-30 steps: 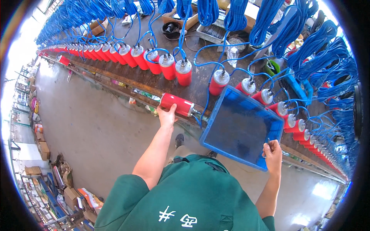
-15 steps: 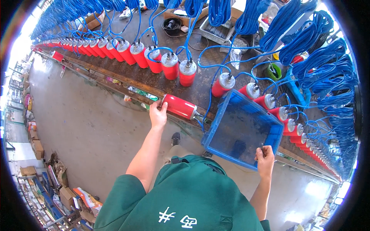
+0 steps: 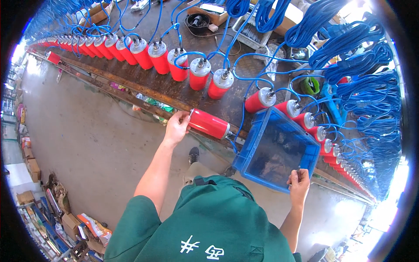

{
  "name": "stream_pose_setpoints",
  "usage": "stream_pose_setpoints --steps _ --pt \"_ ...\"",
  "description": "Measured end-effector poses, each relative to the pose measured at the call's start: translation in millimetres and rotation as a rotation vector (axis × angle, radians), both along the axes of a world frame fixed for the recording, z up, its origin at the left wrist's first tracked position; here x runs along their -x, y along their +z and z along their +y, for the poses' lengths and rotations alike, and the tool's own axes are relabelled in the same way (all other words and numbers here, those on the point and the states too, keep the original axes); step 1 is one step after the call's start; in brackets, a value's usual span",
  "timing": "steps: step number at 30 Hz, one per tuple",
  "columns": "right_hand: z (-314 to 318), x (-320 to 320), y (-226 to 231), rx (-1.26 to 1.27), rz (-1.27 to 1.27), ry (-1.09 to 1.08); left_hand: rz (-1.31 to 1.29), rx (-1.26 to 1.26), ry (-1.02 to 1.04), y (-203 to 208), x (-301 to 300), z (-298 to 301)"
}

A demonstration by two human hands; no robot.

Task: The person submerges a red canister in a container of water by hand and holds it there. The person then removes it and uses a pen to mark a metal component on an assembly line before repeating the submerging process.

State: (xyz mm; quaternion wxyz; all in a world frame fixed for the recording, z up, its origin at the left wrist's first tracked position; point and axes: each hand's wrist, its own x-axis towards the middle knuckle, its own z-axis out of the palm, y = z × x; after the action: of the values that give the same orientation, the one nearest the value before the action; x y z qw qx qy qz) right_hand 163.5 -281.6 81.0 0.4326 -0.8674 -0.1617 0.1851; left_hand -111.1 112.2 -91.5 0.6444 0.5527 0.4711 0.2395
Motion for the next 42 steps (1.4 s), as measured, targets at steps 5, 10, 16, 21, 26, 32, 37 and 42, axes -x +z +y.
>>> stream_pose_setpoints --steps 5,10,16,21,26,32,37,42 --pt "49.0 29.4 20.7 -0.086 0.017 0.002 -0.114 0.043 -0.100 -8.0 13.6 7.3" --pt "65.2 34.6 15.6 -0.046 -0.065 0.129 -0.106 0.070 -0.157 1.0 15.5 12.3" --pt "66.9 44.4 12.6 -0.005 -0.089 0.127 -0.068 -0.077 -0.114 -14.1 17.6 13.3" --pt "61.3 44.4 22.9 0.031 -0.131 0.048 -0.070 -0.076 -0.102 -19.1 18.6 9.1" --pt "51.5 28.8 48.5 -0.055 -0.322 -0.093 -0.051 -0.060 -0.082 -19.5 22.2 5.4" --pt "44.2 -2.1 -14.9 0.111 -0.011 0.030 -0.020 -0.071 0.026 -22.0 35.5 3.0" --pt "-14.9 -32.0 -2.1 -0.165 -0.103 -0.211 0.047 -0.087 0.098 -26.1 59.1 -17.3" --pt "-148.3 -128.6 -40.0 -0.077 -0.270 -0.469 0.134 -0.086 0.071 -24.6 60.6 -58.6"
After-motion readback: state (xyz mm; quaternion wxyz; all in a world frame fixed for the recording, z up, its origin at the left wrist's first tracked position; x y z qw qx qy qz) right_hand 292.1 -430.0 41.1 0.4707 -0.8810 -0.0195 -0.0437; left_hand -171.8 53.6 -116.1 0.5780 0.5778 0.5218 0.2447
